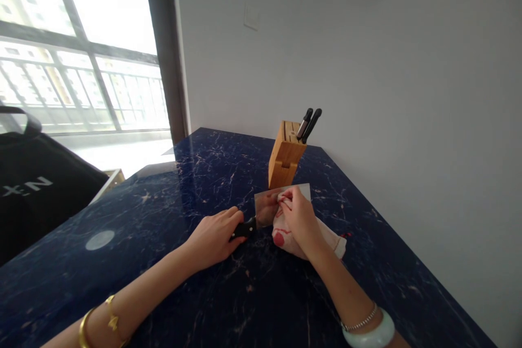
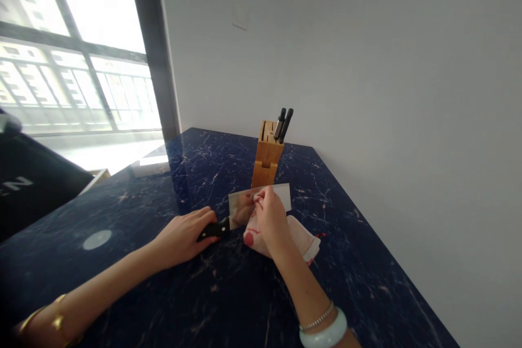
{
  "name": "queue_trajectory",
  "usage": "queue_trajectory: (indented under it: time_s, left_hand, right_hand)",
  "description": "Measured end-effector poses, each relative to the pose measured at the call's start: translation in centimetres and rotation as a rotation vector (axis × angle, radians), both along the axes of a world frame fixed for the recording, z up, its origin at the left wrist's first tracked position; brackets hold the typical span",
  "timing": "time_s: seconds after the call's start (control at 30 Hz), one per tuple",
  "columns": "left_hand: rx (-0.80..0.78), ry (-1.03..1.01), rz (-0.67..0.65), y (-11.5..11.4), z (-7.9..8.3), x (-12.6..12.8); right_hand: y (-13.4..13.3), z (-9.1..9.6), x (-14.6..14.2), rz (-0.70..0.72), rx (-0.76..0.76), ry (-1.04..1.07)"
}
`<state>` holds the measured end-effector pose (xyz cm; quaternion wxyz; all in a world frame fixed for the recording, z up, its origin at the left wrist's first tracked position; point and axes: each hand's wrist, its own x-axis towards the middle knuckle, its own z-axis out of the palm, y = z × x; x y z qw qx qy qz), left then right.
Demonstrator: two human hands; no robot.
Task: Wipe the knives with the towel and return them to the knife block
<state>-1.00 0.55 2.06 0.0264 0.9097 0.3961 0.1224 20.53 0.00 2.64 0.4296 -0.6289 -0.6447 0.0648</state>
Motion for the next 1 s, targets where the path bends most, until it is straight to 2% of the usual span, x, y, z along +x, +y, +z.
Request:
queue_trajectory:
  time_s: [0.13,0.23,0.4,0.47,0.57,0.7,0.8,1.0]
  left_hand:
    - [-0.058,-0.005,0.045,0.4,0.1,-0.5]
    - [-0.059,0.0,0.03,0.7,0.1,-1.0]
    - [-0.068,0.004,-0.041,0.8,-0.1,-1.1]
    - [-0.054,-0.001,-0.04,0.8,-0.2,-1.0]
    - [-0.034,-0.005,-0.046,0.6,-0.2,-0.8]
    - [-0.026,0.012,-0.063,0.3,-0.1,-0.6]
    - [-0.016,0.025,-0.078,0.2,0.0,-0.5]
    - [0.02,0.056,-0.096,0.1,0.1,-0.4]
  right_hand:
    - [-0.3,0.2,-0.3,0.074,0.007,-0.002]
    - [-0.7,0.3,-1.1,0.145,0.021,-0.028]
    - [-1.2,0.1,-2.6,0.402,0.024,-0.113]
    - [-1.1,-0.1,-2.7,0.444,0.02,-0.116]
    - [-0.7,-0.4,-2.0,0.395,0.01,-0.098]
    - [-0.1,-0.6,-0.9,0.238,0.039,-0.076]
    - [-0.2,-0.5,-1.0,0.163,0.028,-0.083]
    - [-1.3,-0.1,-3.0,0.288,0.025,-0.244]
